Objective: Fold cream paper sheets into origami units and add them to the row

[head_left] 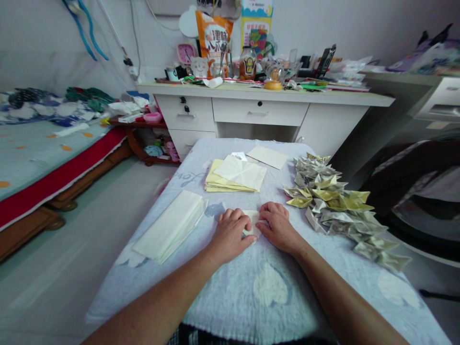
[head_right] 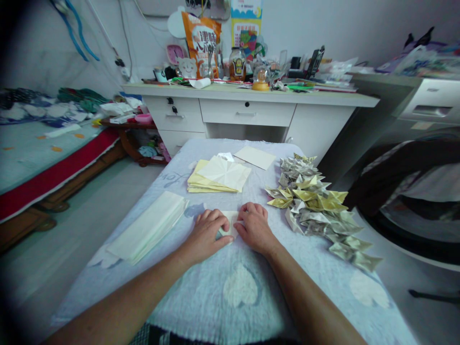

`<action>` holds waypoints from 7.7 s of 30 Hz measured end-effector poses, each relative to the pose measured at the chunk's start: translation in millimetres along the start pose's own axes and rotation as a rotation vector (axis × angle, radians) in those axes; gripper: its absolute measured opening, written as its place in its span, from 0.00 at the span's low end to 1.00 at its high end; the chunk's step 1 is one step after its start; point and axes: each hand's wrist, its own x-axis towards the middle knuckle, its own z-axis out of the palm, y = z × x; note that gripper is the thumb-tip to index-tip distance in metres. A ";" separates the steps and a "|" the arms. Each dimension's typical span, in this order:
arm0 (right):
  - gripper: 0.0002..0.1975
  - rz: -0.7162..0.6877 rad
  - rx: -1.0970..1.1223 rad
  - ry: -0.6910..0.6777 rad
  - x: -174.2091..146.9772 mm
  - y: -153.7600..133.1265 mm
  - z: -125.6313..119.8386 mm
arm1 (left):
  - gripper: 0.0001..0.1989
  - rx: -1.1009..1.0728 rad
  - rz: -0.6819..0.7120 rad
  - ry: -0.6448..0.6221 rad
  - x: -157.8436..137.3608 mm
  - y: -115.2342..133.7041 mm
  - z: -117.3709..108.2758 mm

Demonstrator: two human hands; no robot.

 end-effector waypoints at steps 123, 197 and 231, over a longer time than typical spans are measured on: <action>0.03 -0.022 -0.029 0.052 -4.4 -1.2 4.0 | 0.06 0.177 0.238 0.023 -4.4 4.5 -2.4; 0.42 -0.068 -0.180 -0.005 -13.1 -3.5 8.5 | 0.06 0.174 0.242 0.037 -2.0 -4.3 3.6; 0.36 0.034 -0.102 0.036 -8.5 18.3 8.1 | 0.06 0.225 0.250 0.033 -1.8 -0.2 -1.2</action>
